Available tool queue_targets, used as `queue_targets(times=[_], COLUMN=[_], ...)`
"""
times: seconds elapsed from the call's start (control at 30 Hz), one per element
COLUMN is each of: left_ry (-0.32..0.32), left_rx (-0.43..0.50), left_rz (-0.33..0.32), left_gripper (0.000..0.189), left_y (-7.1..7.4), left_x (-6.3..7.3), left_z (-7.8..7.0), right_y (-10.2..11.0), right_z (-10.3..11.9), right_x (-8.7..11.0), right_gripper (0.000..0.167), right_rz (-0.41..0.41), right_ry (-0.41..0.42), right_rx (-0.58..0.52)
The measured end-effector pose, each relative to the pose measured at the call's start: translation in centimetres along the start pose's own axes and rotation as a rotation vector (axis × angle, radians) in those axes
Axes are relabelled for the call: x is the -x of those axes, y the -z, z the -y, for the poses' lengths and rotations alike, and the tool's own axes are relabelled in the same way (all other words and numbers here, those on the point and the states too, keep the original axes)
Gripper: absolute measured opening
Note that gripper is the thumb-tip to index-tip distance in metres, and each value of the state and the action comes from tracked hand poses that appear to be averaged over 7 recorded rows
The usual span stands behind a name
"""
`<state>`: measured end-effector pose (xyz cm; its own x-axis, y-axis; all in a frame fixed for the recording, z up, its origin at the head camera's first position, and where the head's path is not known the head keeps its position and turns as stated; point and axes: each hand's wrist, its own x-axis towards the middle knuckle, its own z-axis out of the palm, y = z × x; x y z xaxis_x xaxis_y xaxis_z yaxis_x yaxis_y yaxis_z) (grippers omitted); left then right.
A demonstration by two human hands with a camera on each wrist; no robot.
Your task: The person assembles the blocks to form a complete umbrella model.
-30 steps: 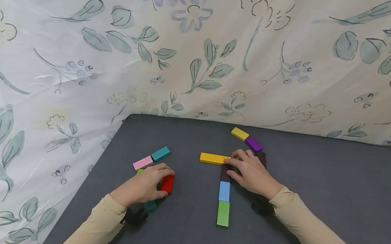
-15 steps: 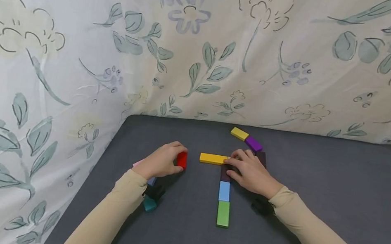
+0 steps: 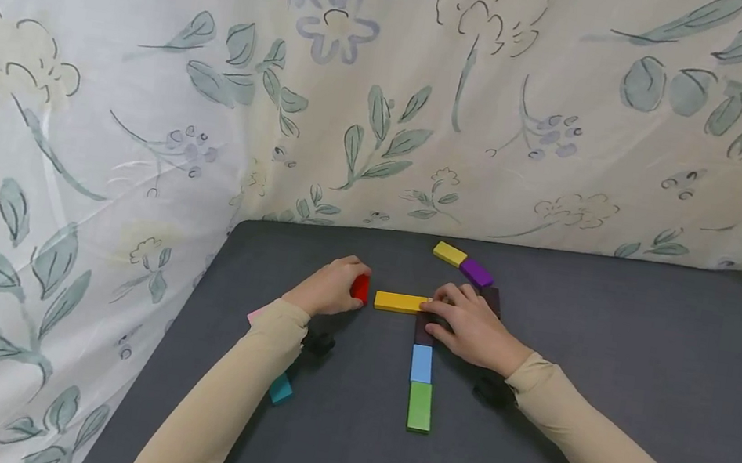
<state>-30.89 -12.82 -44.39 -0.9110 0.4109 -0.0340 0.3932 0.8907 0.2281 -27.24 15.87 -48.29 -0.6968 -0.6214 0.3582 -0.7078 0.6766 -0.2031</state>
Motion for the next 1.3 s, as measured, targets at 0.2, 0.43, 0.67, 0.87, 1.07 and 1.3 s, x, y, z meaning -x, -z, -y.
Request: queue_targets(times=[0.2,0.43,0.67,0.87,1.07,1.3], left_ry=[0.005,0.003,-0.008,-0.027,-0.015,-0.006], left_rx=[-0.006,0.009,0.019,0.018,0.017,0.019], left_rz=[0.014,0.028,0.038,0.033,0.039,0.043], left_gripper=[0.055,0.055,0.054,0.054,0.055,0.056], left_y=[-0.5,-0.8,-0.8,-0.9,-0.9,-1.0], left_x=[-1.0,-1.7,-1.8,-1.9,-2.0,-2.1], left_z=[0.0,0.0,-0.3,-0.4,-0.5,-0.5], right_y=[0.1,0.1,0.0,0.1,0.1,0.2], right_z=[0.1,0.0,0.0,0.0,0.0,0.0], right_x=[-0.2,-0.2,-0.1,-0.1,-0.2,-0.2], right_gripper=[0.032,0.032,0.032,0.031,0.031,0.031], right_rz=[0.012,0.015,0.012,-0.001,0.012,0.012], right_ry=[-0.004,-0.010,-0.011,-0.002,-0.015,-0.011], right_rx=[-0.001,0.000,0.004,0.000,-0.009,-0.006])
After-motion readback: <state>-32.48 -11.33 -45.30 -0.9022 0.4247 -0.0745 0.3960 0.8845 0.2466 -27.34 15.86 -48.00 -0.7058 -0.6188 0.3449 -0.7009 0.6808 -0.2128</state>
